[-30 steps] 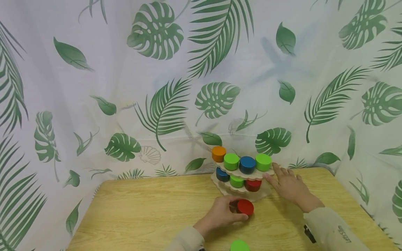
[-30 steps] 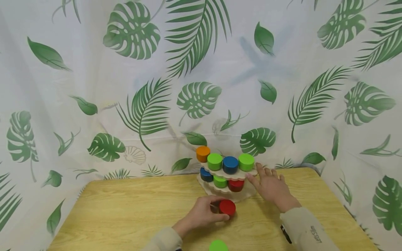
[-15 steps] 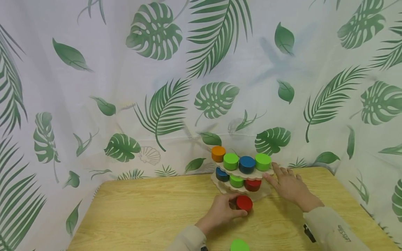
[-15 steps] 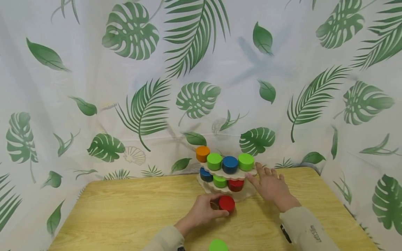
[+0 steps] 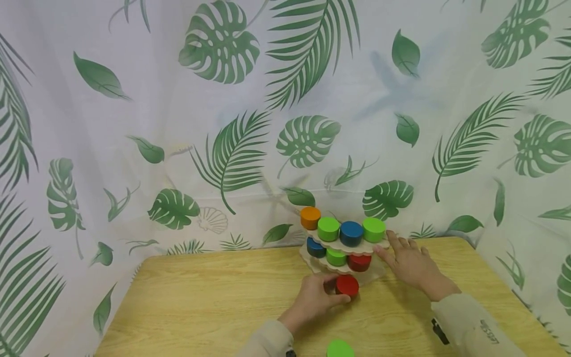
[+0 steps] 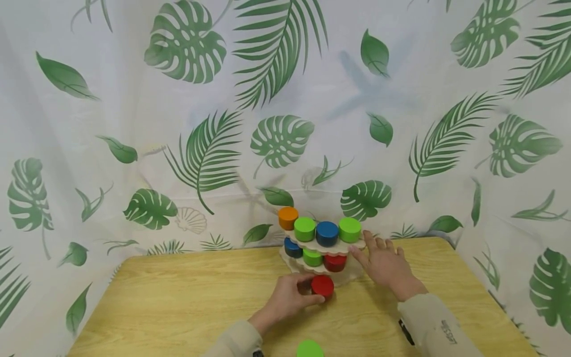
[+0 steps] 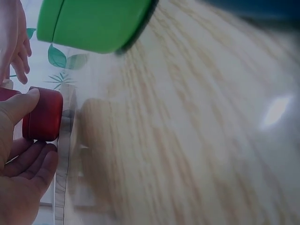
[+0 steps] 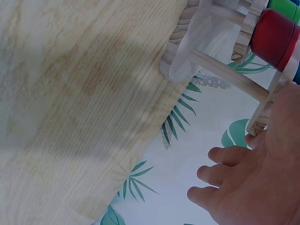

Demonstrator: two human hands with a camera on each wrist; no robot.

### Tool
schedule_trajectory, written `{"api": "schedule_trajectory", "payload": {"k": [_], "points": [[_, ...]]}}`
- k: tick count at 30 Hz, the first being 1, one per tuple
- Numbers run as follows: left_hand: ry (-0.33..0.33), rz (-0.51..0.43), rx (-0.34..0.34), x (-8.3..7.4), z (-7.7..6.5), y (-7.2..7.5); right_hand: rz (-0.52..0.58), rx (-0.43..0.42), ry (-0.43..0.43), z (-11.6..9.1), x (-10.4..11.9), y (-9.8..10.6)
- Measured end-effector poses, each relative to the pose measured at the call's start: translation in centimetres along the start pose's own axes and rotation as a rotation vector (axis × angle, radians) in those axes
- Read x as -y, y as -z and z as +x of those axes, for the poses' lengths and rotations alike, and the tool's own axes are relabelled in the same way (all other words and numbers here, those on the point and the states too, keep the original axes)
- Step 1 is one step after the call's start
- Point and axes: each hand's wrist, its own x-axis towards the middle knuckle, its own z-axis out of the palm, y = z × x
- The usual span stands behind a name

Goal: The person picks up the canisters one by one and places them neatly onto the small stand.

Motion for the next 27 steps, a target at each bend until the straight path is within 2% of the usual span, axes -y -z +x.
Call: {"api": "schedule_trajectory", "payload": {"k": [6,12,17,27], "points": [[-0.026,0.014,-0.005,-0.07,0.20,-0.17,-0.003,0.005,-0.004,-0.05,-0.13,0.07],[0.003,0.044,-0.054,-0.50,0.13,-0.41,-0.007,0.001,-0.002,-0.01,-0.35,-0.14],[0.015,0.024,-0.065,-0.50,0.16,-0.48,-0.006,0.001,-0.002,0.05,-0.45,-0.14],[-0.034,0.025,-0.070,-0.48,0.29,-0.43,0.008,0.000,-0.001,0.02,-0.20,-0.09]]}}
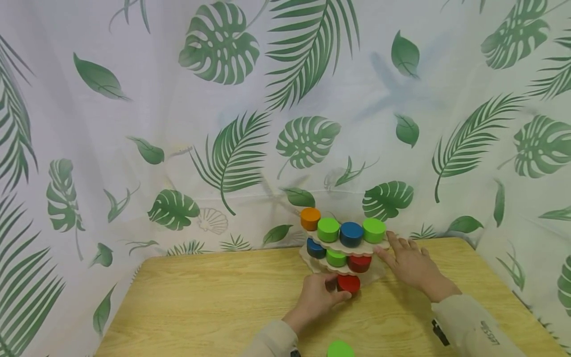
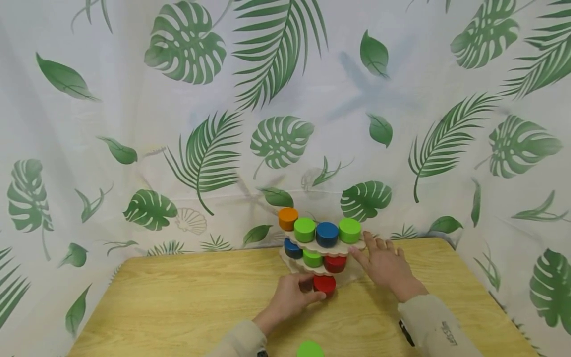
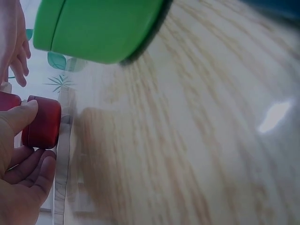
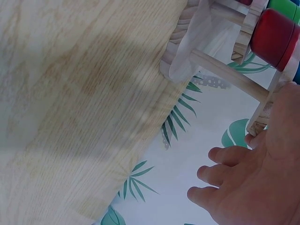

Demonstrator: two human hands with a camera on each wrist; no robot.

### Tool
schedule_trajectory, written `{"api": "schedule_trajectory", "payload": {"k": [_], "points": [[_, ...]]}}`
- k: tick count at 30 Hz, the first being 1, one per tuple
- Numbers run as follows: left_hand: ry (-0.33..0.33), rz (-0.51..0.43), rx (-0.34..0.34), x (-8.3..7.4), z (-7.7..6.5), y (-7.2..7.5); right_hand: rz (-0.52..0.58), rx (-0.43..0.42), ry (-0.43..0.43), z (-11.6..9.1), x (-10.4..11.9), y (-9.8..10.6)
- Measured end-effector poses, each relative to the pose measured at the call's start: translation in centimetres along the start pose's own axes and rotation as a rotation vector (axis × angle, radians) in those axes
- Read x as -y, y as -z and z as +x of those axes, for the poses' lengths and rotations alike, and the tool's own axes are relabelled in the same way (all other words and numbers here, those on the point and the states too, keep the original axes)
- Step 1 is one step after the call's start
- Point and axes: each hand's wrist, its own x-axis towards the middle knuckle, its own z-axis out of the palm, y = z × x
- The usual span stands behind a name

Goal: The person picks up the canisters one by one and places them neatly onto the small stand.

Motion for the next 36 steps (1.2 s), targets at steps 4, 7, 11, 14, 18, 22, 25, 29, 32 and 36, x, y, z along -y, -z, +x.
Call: {"api": "schedule_trajectory", "payload": {"k": [4,7,11,14,18,22,25,29,32,36], "points": [[-0.007,0.012,-0.009,0.05,0.01,-0.09,0.003,-0.001,-0.001,-0.04,0.12,0.05],[-0.014,0.027,-0.017,0.19,-0.03,-0.16,0.003,-0.004,0.001,-0.06,0.11,0.16],[-0.022,0.036,-0.026,0.40,-0.06,-0.21,-0.001,-0.007,0.002,-0.06,0.19,0.22],[-0.020,0.034,-0.029,0.43,-0.02,-0.19,-0.003,-0.008,0.001,-0.01,0.16,0.16],[-0.024,0.027,-0.027,0.35,0.01,-0.14,-0.004,-0.011,0.003,0.01,0.01,0.07],[-0.009,0.010,-0.016,0.27,0.10,-0.16,-0.012,-0.012,0.002,0.03,-0.05,0.01],[0.005,0.006,-0.009,0.35,0.27,-0.29,-0.014,-0.010,0.001,0.01,0.01,0.06],[0.011,0.033,-0.021,0.55,0.51,-0.53,-0.011,-0.006,-0.001,-0.03,0.12,0.18],[0.013,0.055,-0.035,0.68,0.64,-0.71,-0.009,-0.002,-0.004,-0.01,0.13,0.21],[0.005,0.072,-0.038,0.85,0.75,-0.88,-0.003,0.004,-0.008,0.02,0.09,0.14]]}}
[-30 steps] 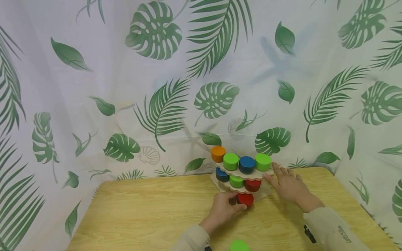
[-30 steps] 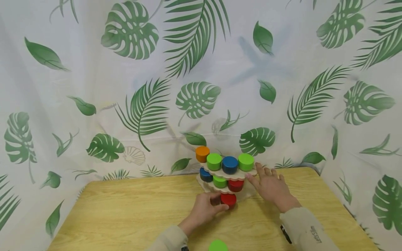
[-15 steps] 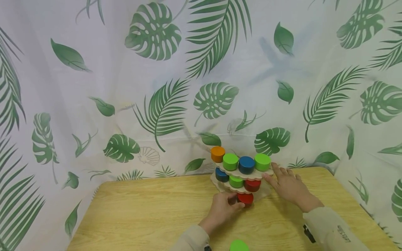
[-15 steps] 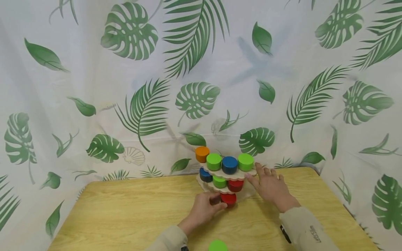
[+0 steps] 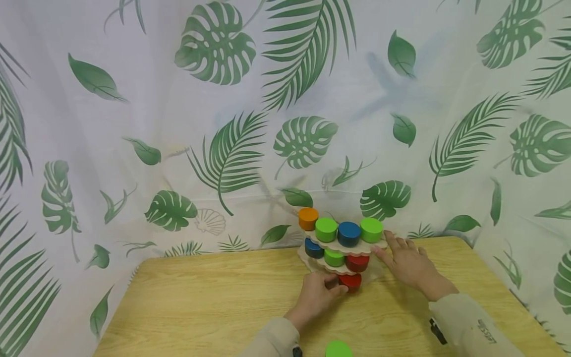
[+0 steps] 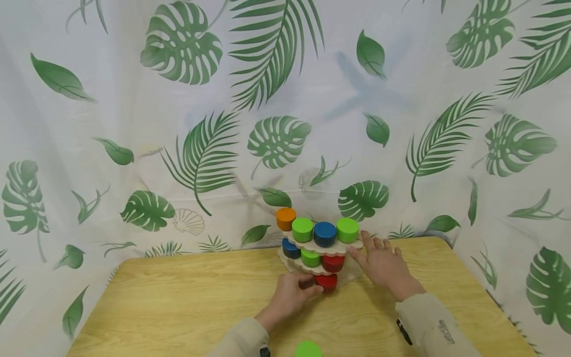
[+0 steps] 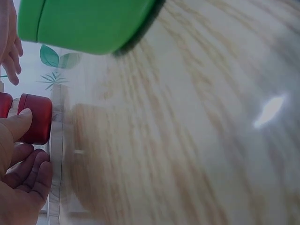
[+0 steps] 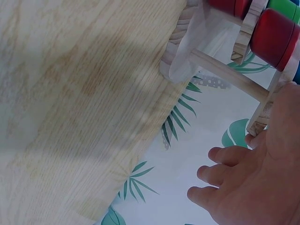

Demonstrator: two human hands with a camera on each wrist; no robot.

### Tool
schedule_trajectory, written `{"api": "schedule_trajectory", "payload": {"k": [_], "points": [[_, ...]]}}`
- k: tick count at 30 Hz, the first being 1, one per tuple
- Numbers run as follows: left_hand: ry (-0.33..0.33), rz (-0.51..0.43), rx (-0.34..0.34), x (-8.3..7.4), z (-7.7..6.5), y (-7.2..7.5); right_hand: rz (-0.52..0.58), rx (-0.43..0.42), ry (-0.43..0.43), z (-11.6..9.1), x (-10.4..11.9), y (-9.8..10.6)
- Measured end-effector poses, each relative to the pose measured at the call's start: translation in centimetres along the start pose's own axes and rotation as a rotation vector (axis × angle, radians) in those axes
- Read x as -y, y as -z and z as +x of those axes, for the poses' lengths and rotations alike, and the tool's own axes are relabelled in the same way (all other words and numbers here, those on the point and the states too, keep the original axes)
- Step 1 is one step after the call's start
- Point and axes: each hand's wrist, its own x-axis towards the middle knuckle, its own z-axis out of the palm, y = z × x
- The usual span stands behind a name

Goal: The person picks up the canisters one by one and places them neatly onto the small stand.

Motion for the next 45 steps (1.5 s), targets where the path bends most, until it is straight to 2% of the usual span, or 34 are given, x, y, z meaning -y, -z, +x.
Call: {"api": "schedule_trajectory", "payload": {"k": [11,18,27,35,40,45], "points": [[-0.038,0.007,-0.003,0.3,0.2,0.0,0.005,0.004,-0.003,-0.2,0.3,0.1],[-0.035,-0.089,0.034,0.5,-0.5,1.2,0.004,0.004,0.001,-0.1,0.0,0.0],[0.001,-0.251,0.199,0.6,-2.4,3.4,0.008,-0.006,0.005,-0.2,0.1,0.0],[0.029,-0.315,0.390,0.5,-3.8,5.0,0.013,0.002,-0.001,-0.1,0.0,-0.2],[0.001,-0.321,0.469,0.4,-4.8,5.5,0.017,0.005,0.000,-0.1,-0.1,-0.2],[0.007,-0.363,0.563,0.3,-5.6,5.8,0.020,0.008,0.001,-0.1,-0.1,-0.1]]}}
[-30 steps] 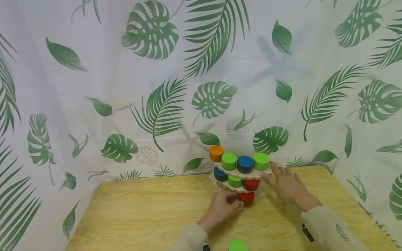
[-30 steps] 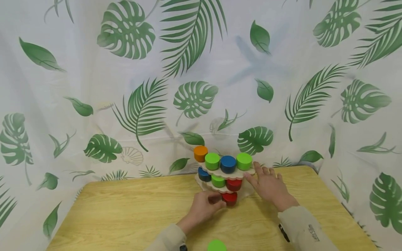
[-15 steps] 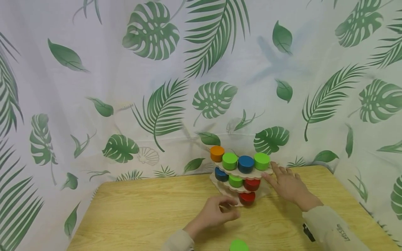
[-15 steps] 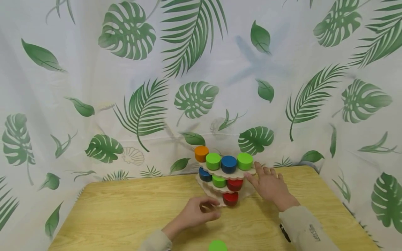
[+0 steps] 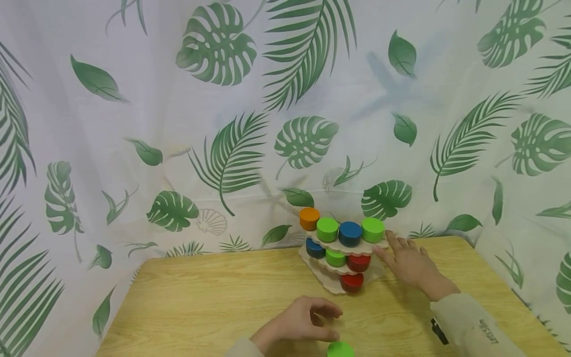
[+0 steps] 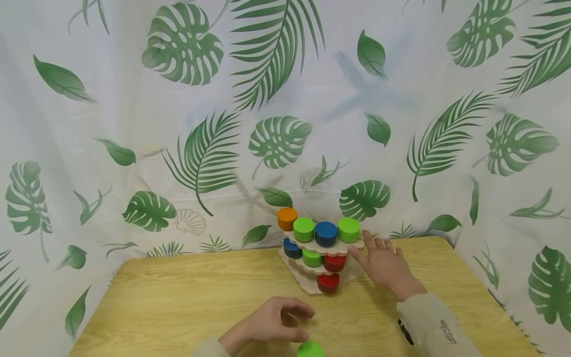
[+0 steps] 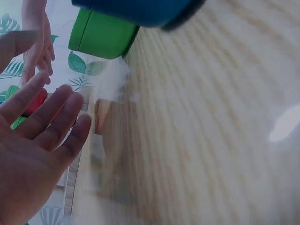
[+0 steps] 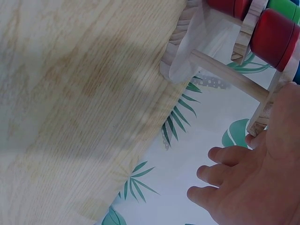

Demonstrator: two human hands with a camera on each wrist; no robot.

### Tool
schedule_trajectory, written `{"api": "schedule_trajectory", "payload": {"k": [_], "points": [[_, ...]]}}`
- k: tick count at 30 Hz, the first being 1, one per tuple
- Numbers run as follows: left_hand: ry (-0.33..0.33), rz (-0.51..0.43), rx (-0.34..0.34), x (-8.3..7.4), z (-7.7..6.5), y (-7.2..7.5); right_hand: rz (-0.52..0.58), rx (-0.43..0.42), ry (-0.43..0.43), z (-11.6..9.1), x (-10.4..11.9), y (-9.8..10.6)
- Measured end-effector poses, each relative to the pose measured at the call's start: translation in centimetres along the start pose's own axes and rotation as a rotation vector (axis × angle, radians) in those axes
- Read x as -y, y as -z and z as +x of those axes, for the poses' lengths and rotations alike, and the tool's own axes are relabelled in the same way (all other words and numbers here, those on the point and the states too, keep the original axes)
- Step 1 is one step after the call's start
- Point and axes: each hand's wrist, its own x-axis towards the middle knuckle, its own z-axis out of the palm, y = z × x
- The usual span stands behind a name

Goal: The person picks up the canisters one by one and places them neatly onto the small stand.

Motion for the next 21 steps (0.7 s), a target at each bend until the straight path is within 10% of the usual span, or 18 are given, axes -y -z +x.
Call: {"api": "schedule_trajectory", "payload": {"k": [21], "points": [[0.079,-0.114,0.216,-0.7,-1.7,-0.5,-0.006,-0.009,0.004,0.0,0.0,0.0]]}}
